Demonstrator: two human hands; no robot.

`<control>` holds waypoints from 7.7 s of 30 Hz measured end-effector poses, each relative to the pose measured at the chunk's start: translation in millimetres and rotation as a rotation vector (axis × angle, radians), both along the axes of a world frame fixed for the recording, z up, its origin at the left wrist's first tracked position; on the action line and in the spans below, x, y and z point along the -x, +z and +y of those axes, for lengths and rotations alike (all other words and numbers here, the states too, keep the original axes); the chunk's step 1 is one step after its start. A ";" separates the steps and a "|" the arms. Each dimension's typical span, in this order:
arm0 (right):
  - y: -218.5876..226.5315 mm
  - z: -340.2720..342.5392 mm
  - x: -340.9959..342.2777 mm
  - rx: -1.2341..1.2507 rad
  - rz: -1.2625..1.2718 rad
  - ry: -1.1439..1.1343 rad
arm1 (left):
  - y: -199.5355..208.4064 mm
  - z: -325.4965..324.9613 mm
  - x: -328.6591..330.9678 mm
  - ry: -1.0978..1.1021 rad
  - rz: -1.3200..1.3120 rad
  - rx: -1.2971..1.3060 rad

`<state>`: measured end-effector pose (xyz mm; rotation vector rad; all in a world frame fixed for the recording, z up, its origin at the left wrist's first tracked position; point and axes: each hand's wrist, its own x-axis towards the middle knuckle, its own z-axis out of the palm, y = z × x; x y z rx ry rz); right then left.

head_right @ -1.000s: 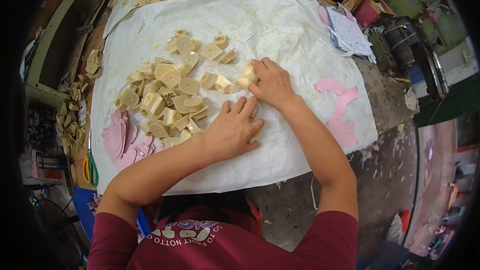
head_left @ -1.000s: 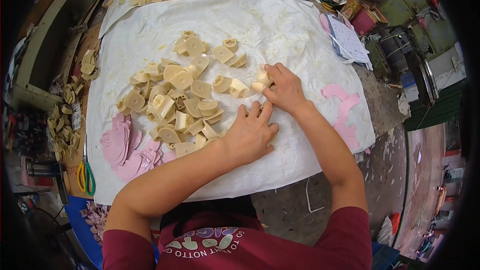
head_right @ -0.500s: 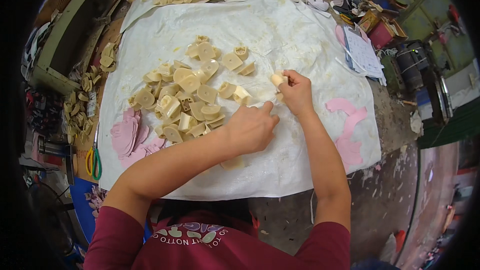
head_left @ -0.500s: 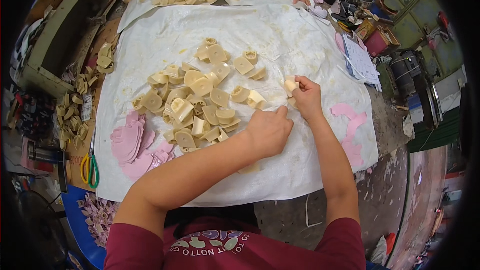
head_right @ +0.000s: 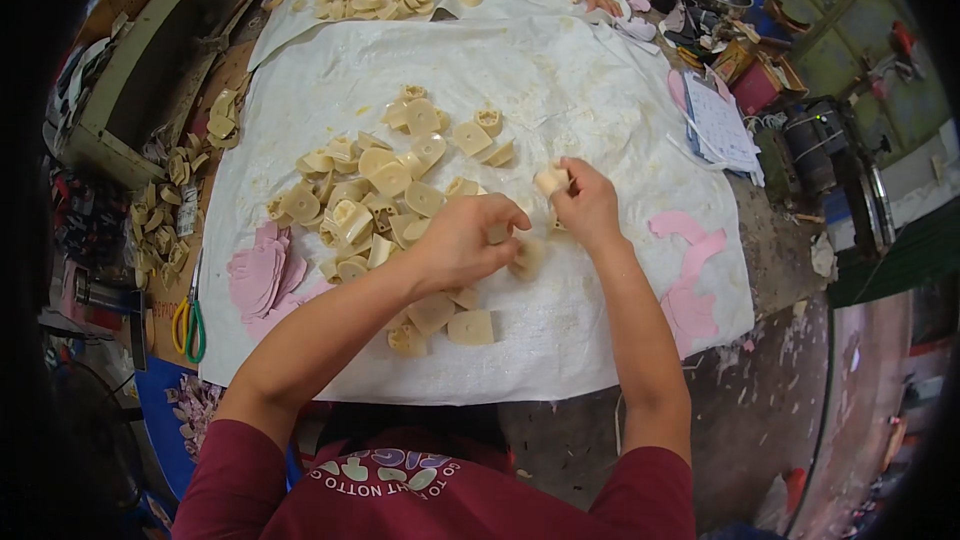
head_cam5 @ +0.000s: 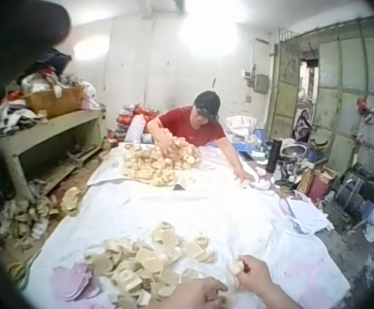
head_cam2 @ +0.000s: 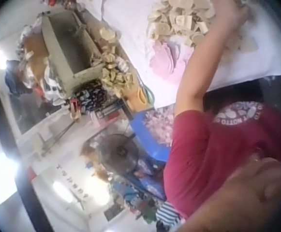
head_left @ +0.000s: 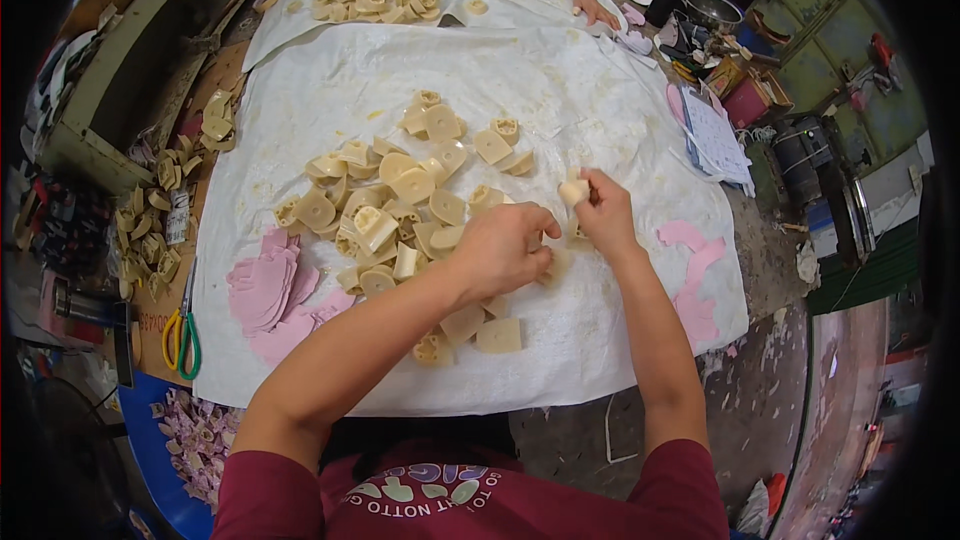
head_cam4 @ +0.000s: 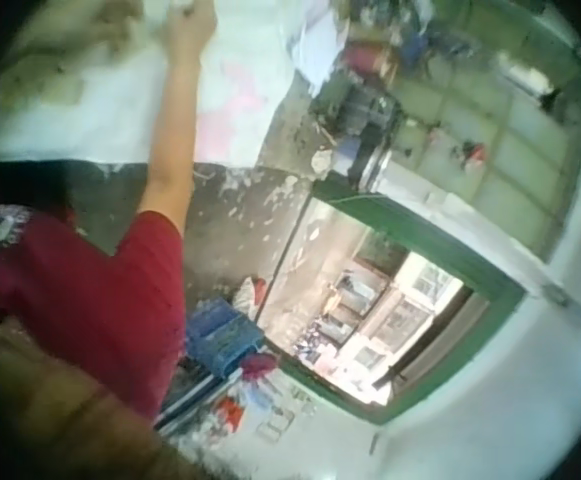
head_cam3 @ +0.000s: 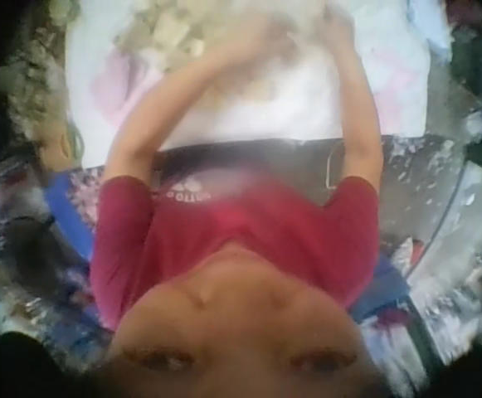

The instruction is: The person assembles small plastic components by inserting pink foam pieces into beige plastic housings. They handle the parts one at a time, repeatedly picking up a foam piece and a housing, then pressing them together. The assembled units are placed on the table, while a coworker in the background sorts similar parts.

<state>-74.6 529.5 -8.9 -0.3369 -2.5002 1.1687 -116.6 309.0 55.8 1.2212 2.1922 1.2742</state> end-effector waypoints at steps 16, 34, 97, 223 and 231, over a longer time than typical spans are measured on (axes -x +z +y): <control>13.7 -13.4 4.0 -0.013 -0.009 -0.226 | 26.9 -57.1 6.4 0.152 0.833 0.170; -0.2 -5.6 0.3 0.469 0.240 -0.329 | 40.7 -49.3 3.3 0.017 0.023 -0.159; 75.4 -182.5 38.5 -0.333 0.068 0.622 | 14.1 -132.9 -33.7 -0.078 0.448 -0.324; 59.6 -200.8 -52.4 0.339 0.336 0.090 | -11.2 -107.0 -13.8 0.468 0.318 -0.390; 67.1 -225.8 -66.2 0.588 0.492 0.182 | 5.3 -116.1 -39.7 0.414 -0.165 -0.738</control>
